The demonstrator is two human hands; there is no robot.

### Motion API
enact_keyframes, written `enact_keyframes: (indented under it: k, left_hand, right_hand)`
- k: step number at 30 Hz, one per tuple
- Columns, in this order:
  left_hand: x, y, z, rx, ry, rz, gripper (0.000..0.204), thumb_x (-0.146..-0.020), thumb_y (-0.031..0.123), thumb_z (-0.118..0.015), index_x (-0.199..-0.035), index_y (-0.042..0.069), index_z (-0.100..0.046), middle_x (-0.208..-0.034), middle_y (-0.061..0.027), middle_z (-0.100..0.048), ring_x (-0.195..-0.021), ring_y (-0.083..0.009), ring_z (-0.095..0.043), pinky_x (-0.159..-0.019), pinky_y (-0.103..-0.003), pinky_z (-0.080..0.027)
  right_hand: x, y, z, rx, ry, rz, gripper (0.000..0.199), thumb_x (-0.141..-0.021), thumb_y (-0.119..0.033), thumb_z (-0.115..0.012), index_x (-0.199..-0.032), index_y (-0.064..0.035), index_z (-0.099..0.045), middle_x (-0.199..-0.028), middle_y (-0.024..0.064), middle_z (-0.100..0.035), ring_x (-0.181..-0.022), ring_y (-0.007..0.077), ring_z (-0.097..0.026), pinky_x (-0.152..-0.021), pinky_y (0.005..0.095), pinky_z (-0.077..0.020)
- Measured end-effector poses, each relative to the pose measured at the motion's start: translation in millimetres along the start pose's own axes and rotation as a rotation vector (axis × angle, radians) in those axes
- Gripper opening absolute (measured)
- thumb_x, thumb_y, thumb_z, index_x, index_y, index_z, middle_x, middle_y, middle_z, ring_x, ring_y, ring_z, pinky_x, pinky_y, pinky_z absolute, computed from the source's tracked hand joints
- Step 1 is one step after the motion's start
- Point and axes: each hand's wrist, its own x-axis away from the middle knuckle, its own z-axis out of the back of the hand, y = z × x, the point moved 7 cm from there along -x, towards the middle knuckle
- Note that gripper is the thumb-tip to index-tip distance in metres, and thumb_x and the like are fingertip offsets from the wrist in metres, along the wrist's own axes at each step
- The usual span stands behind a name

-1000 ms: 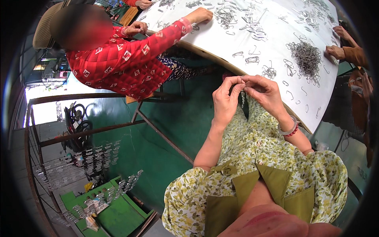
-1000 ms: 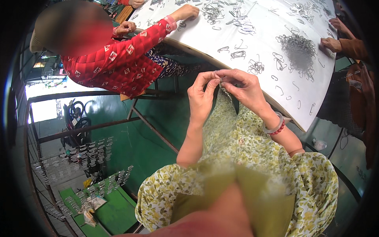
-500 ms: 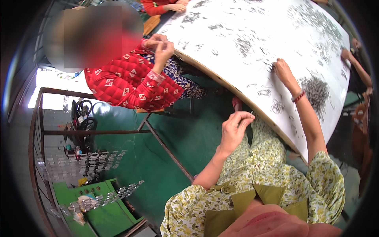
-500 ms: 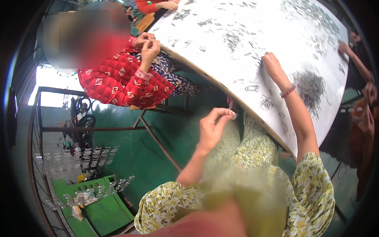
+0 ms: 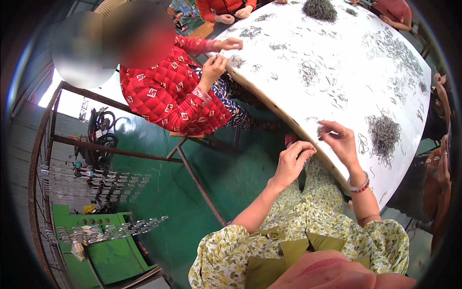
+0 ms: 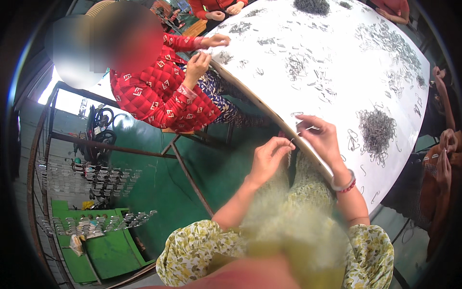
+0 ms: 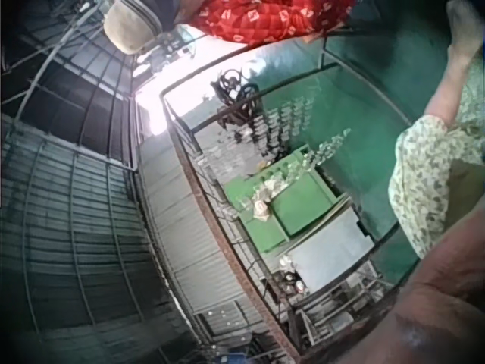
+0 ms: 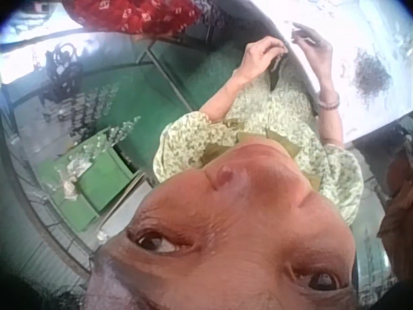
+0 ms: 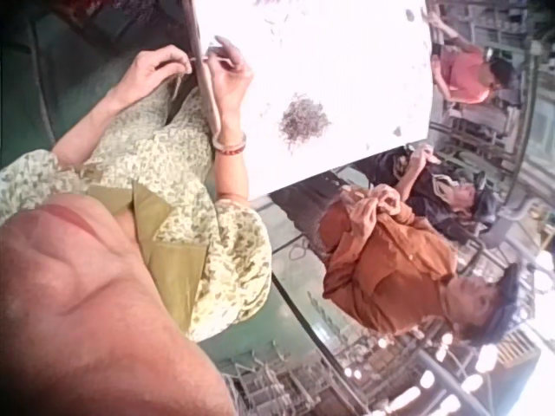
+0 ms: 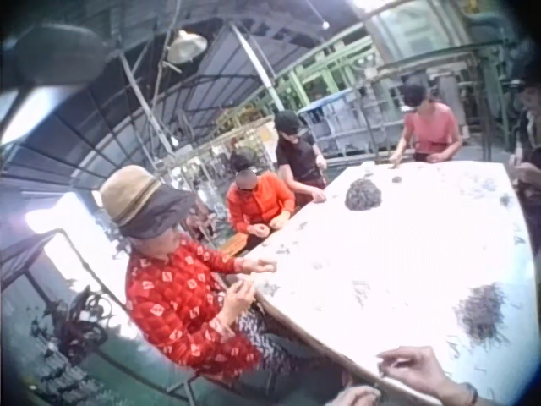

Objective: The person sits at a table and repeatedly picks up small metal paperclips, bends them into a specific shape, and places them onto a white board. Another person across the table performs the same task simultaneously.

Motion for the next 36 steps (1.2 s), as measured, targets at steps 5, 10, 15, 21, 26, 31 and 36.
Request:
enact_keyframes:
  k: [5, 10, 15, 21, 26, 31, 36]
  left_hand:
    - [-1, 6, 0, -0.044, 0.053, -0.019, 0.009, -0.083, 0.004, -0.065, -0.089, 0.001, -0.059, -0.082, -0.0114, -0.064, -0.074, -0.0275, -0.062, -0.066, -0.035, -0.049]
    - [8, 3, -3, -0.226, 0.079, -0.110, 0.010, -0.084, 0.003, -0.066, -0.093, -0.001, -0.062, -0.088, -0.0097, -0.068, -0.079, -0.0176, -0.066, -0.070, -0.029, -0.051]
    - [15, -23, -15, -0.086, 0.106, 0.001, 0.018, -0.082, 0.000, -0.066, -0.100, 0.001, -0.062, -0.095, -0.0088, -0.067, -0.087, -0.0223, -0.063, -0.078, -0.033, -0.050]
    - [-44, -91, -1, -0.039, 0.174, 0.170, 0.019, -0.095, 0.011, -0.055, -0.109, 0.001, -0.062, -0.098, -0.0088, -0.066, -0.090, -0.0139, -0.062, -0.075, -0.028, -0.049]
    - [-154, -142, -26, -0.462, 0.027, -0.064, 0.021, -0.086, 0.009, -0.062, -0.106, 0.005, -0.066, -0.084, -0.0112, -0.057, -0.080, -0.0274, -0.056, -0.070, -0.037, -0.048]
    - [-203, -167, -59, -0.796, -0.102, -0.231, 0.009, -0.084, 0.011, -0.062, -0.090, 0.006, -0.066, -0.089, -0.0099, -0.052, -0.089, -0.0281, -0.053, -0.072, -0.040, -0.049]
    - [-176, -158, -59, -0.746, -0.134, -0.187, 0.006, -0.087, 0.008, -0.057, -0.085, 0.003, -0.059, -0.090, -0.0122, -0.054, -0.089, -0.0294, -0.056, -0.075, -0.043, -0.049]
  right_hand:
    - [27, -15, -13, -0.049, 0.047, -0.002, 0.027, -0.079, 0.006, -0.062, -0.104, -0.0003, -0.068, -0.081, 0.0014, -0.065, -0.077, 0.0067, -0.060, -0.069, 0.0207, -0.0498]
    - [31, -14, -13, -0.135, 0.020, 0.024, 0.024, -0.081, 0.006, -0.063, -0.103, 0.0016, -0.067, -0.083, 0.0032, -0.066, -0.077, 0.0077, -0.062, -0.069, 0.0211, -0.0519]
    - [39, 7, -10, -0.205, 0.092, -0.044, 0.023, -0.078, 0.008, -0.062, -0.100, 0.0029, -0.066, -0.085, 0.0038, -0.063, -0.079, 0.0084, -0.060, -0.070, 0.0224, -0.0511]
    - [37, 25, -7, -0.228, 0.099, -0.083, 0.023, -0.076, 0.009, -0.060, -0.097, 0.0016, -0.068, -0.081, 0.0026, -0.062, -0.075, 0.0075, -0.059, -0.070, 0.0221, -0.0496]
    - [31, 40, -15, -0.226, -0.033, -0.155, 0.019, -0.076, 0.007, -0.059, -0.093, 0.0024, -0.068, -0.080, 0.0026, -0.061, -0.074, 0.0080, -0.059, -0.069, 0.0220, -0.0493]
    - [31, 47, -16, -0.217, -0.052, -0.216, 0.019, -0.077, 0.007, -0.060, -0.094, 0.0037, -0.068, -0.080, 0.0030, -0.060, -0.072, 0.0084, -0.058, -0.067, 0.0219, -0.0486]
    - [35, 42, -15, -0.205, -0.024, -0.212, 0.019, -0.077, 0.007, -0.060, -0.094, 0.0042, -0.067, -0.079, 0.0026, -0.060, -0.071, 0.0078, -0.057, -0.065, 0.0216, -0.0475]
